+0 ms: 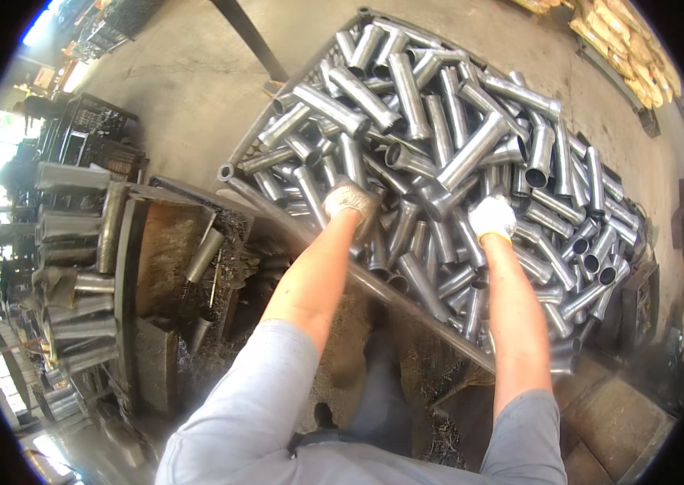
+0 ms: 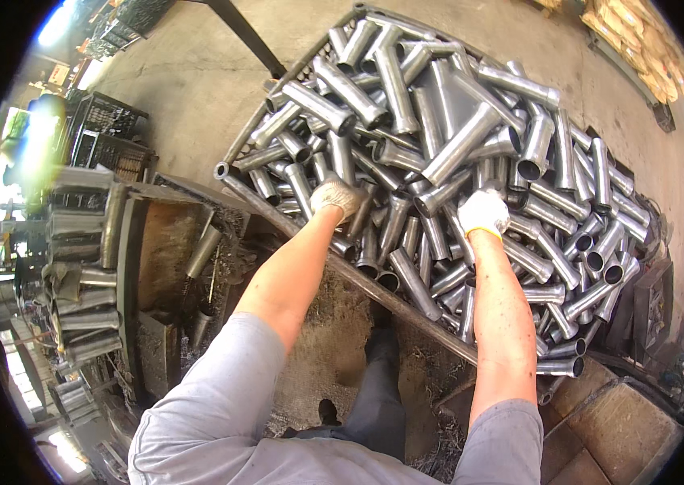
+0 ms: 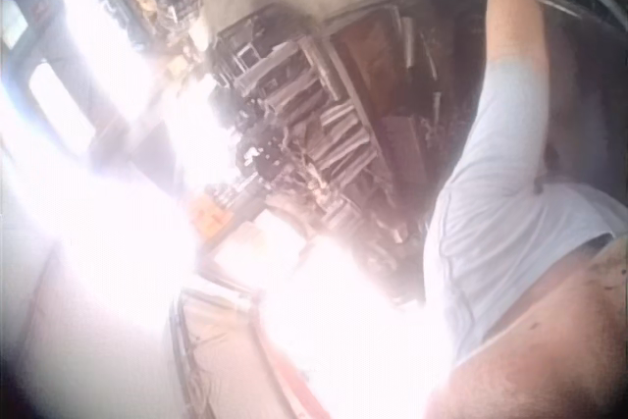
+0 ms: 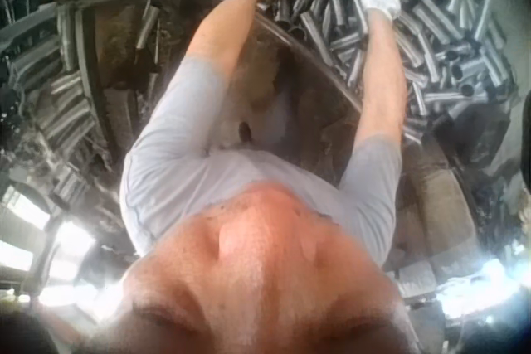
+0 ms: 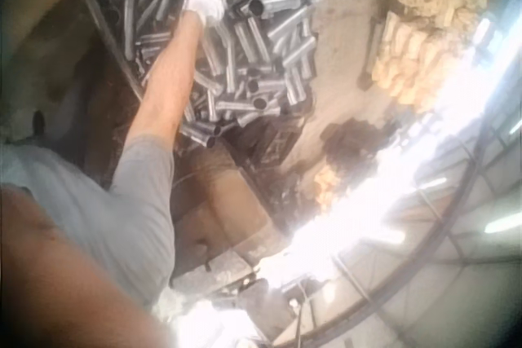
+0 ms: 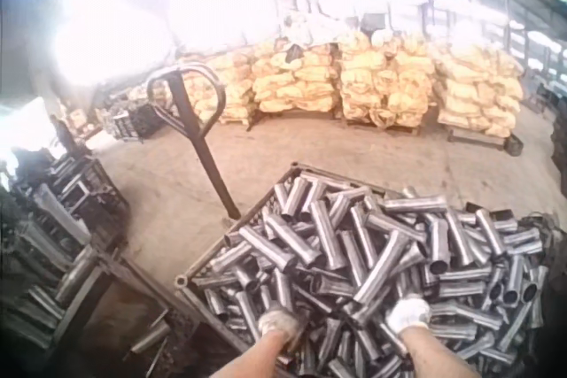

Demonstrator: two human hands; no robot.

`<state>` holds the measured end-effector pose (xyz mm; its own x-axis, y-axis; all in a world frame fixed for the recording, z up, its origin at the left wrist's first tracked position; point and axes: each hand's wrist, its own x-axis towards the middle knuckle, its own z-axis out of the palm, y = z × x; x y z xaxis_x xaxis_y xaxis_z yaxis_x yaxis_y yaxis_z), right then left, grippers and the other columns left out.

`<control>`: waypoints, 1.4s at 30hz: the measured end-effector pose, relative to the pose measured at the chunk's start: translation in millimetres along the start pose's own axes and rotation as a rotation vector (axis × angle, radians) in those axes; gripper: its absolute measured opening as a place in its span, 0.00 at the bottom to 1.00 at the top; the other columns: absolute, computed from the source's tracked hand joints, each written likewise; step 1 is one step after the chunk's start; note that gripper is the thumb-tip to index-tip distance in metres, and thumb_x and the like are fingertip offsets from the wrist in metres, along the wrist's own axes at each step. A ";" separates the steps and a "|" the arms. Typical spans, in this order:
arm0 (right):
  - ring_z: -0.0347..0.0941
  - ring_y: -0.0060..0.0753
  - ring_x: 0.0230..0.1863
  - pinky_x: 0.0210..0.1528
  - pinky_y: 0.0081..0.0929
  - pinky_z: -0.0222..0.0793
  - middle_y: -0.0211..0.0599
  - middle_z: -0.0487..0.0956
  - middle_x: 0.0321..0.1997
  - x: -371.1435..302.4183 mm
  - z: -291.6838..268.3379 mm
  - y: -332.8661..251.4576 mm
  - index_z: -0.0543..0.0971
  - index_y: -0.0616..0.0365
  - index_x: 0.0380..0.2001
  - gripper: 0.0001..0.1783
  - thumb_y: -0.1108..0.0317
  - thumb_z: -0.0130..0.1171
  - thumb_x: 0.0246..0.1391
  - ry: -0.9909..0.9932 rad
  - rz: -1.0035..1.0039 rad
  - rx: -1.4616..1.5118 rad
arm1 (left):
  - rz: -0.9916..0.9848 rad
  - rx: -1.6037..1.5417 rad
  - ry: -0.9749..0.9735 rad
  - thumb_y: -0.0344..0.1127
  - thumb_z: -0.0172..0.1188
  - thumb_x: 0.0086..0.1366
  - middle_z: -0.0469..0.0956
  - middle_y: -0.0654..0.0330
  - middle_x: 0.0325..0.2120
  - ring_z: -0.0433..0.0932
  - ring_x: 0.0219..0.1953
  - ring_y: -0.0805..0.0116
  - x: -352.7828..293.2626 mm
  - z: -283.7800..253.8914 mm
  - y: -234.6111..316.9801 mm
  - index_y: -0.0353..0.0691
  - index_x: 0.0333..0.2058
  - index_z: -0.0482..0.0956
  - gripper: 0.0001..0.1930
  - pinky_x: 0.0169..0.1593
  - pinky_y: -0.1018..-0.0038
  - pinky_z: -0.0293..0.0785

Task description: The person operates a metal turning machine in a workshop. They repeatedly pick up cylindrical metal parts, load them into the machine's chuck, close the safety door, and then remove the processed parts, placing them into a nearby bin.

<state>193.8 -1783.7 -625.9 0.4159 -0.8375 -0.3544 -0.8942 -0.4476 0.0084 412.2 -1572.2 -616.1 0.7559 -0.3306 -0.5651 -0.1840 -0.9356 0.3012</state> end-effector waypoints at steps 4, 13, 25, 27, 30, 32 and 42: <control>0.87 0.57 0.51 0.53 0.49 0.83 0.57 0.87 0.53 -11.7 -13.1 17.4 0.88 0.62 0.50 0.29 0.46 0.63 0.62 -0.042 -0.097 0.035 | 0.059 -0.281 -0.357 0.60 0.68 0.63 0.87 0.43 0.48 0.89 0.47 0.54 -69.1 -66.1 -60.9 0.30 0.54 0.85 0.36 0.49 0.64 0.84; 0.81 0.35 0.45 0.54 0.37 0.81 0.33 0.82 0.46 -361.2 -14.3 16.0 0.72 0.62 0.65 0.41 0.62 0.79 0.52 -0.569 -0.386 1.543 | -0.211 -0.657 0.381 0.40 0.80 0.56 0.87 0.50 0.47 0.87 0.50 0.59 -497.9 -46.5 -387.8 0.39 0.56 0.80 0.31 0.55 0.64 0.82; 0.87 0.37 0.44 0.49 0.32 0.88 0.46 0.87 0.46 -827.4 -69.8 -282.4 0.83 0.66 0.47 0.24 0.84 0.73 0.42 -0.629 -1.447 0.758 | -0.987 -0.354 1.209 0.30 0.82 0.55 0.85 0.58 0.43 0.84 0.45 0.66 -933.5 59.8 -768.9 0.36 0.48 0.84 0.23 0.53 0.67 0.82; 0.87 0.35 0.42 0.45 0.29 0.87 0.42 0.86 0.49 -897.0 -62.6 -313.3 0.86 0.64 0.43 0.21 0.85 0.75 0.42 -0.735 -1.608 0.627 | -0.939 -0.608 1.225 0.31 0.80 0.56 0.85 0.59 0.45 0.84 0.48 0.67 -964.9 21.8 -787.9 0.35 0.53 0.83 0.26 0.56 0.69 0.81; 0.85 0.32 0.47 0.46 0.27 0.83 0.38 0.86 0.49 -982.2 -16.8 -349.6 0.86 0.60 0.44 0.18 0.77 0.75 0.47 -1.257 -1.597 0.786 | -0.716 -0.852 1.495 0.32 0.77 0.60 0.85 0.57 0.45 0.84 0.48 0.67 -971.6 -43.9 -816.5 0.33 0.55 0.80 0.25 0.57 0.68 0.80; 0.85 0.35 0.46 0.46 0.30 0.83 0.38 0.86 0.46 -1018.5 23.8 -375.1 0.85 0.57 0.46 0.21 0.69 0.78 0.48 -1.125 -1.659 0.678 | -0.472 -1.090 1.616 0.30 0.76 0.60 0.86 0.59 0.43 0.84 0.47 0.68 -951.3 -80.2 -831.8 0.34 0.52 0.81 0.23 0.56 0.67 0.80; 0.87 0.55 0.43 0.46 0.45 0.85 0.49 0.87 0.44 -1050.0 33.6 -446.6 0.80 0.55 0.57 0.36 0.57 0.81 0.44 -0.547 -2.008 0.203 | -0.402 -0.941 1.201 0.30 0.78 0.53 0.84 0.63 0.44 0.81 0.48 0.74 -863.2 -178.3 -888.0 0.40 0.58 0.78 0.33 0.57 0.70 0.78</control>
<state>150.8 -693.9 -289.0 0.5637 0.8218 0.0825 0.6076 -0.3449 -0.7155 35.2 -434.0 -258.8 0.7785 0.6253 0.0540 0.2388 -0.3747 0.8959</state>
